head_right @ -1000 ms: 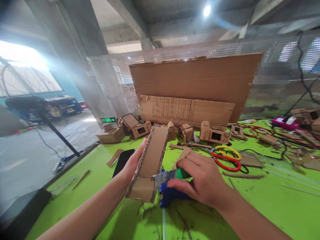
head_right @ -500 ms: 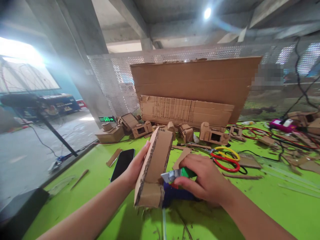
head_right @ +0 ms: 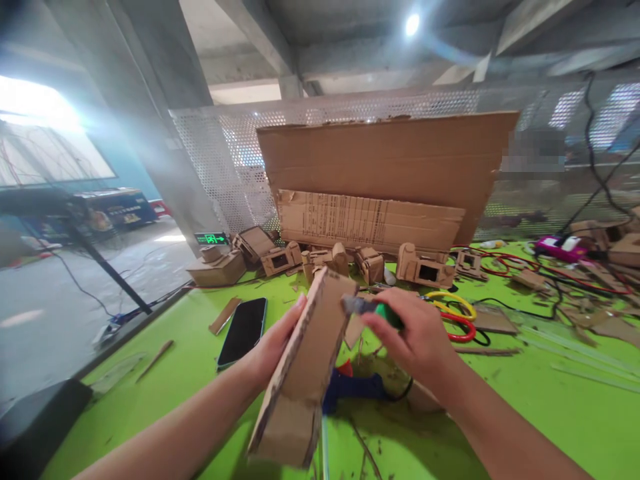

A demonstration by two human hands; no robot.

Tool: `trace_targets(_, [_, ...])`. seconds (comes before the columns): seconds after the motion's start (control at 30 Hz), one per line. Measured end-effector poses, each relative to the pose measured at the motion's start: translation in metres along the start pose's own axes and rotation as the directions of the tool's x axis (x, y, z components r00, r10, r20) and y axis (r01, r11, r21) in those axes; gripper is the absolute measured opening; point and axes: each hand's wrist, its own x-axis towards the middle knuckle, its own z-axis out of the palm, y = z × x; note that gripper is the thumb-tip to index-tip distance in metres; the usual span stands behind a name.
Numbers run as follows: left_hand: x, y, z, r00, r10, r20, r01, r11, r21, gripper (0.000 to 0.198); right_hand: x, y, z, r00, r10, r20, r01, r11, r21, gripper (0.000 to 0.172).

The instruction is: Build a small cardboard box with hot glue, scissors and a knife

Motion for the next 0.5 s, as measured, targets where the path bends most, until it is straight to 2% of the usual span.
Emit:
trace_targets(0.13, [-0.005, -0.012, 0.001, 0.987, 0.152, 0.045, -0.158, 0.968, 0.193, 0.045, 0.005, 0.021, -0.009, 0.968, 0.223, -0.118, -0.224, 0.975, -0.001, 0.035])
trace_targets(0.2, [-0.003, -0.012, 0.0, 0.992, 0.117, 0.053, -0.125, 0.978, 0.169, 0.051, 0.004, 0.028, -0.009, 0.949, 0.277, -0.148, -0.269, 0.96, 0.074, 0.038])
trace_targets(0.27, [0.002, -0.007, -0.004, 0.999, -0.004, 0.034, 0.002, 0.998, 0.068, 0.063, 0.001, 0.027, -0.005, 0.957, 0.265, -0.12, -0.248, 0.959, 0.136, 0.038])
trace_targets(0.33, [0.008, 0.0, -0.008, 0.998, -0.063, -0.008, 0.062, 0.997, -0.043, 0.068, -0.004, 0.021, 0.002, 0.976, 0.208, -0.066, -0.192, 0.963, 0.192, 0.034])
trace_targets(0.4, [0.013, 0.004, -0.012, 0.998, -0.005, -0.069, -0.001, 0.996, -0.089, 0.067, -0.009, 0.012, 0.011, 0.984, 0.173, -0.033, -0.156, 0.945, 0.288, 0.03])
trace_targets(0.5, [0.018, 0.004, -0.014, 0.972, 0.178, -0.154, -0.184, 0.982, -0.028, 0.066, -0.016, -0.003, 0.023, 0.975, 0.2, 0.099, -0.223, 0.866, 0.448, 0.028])
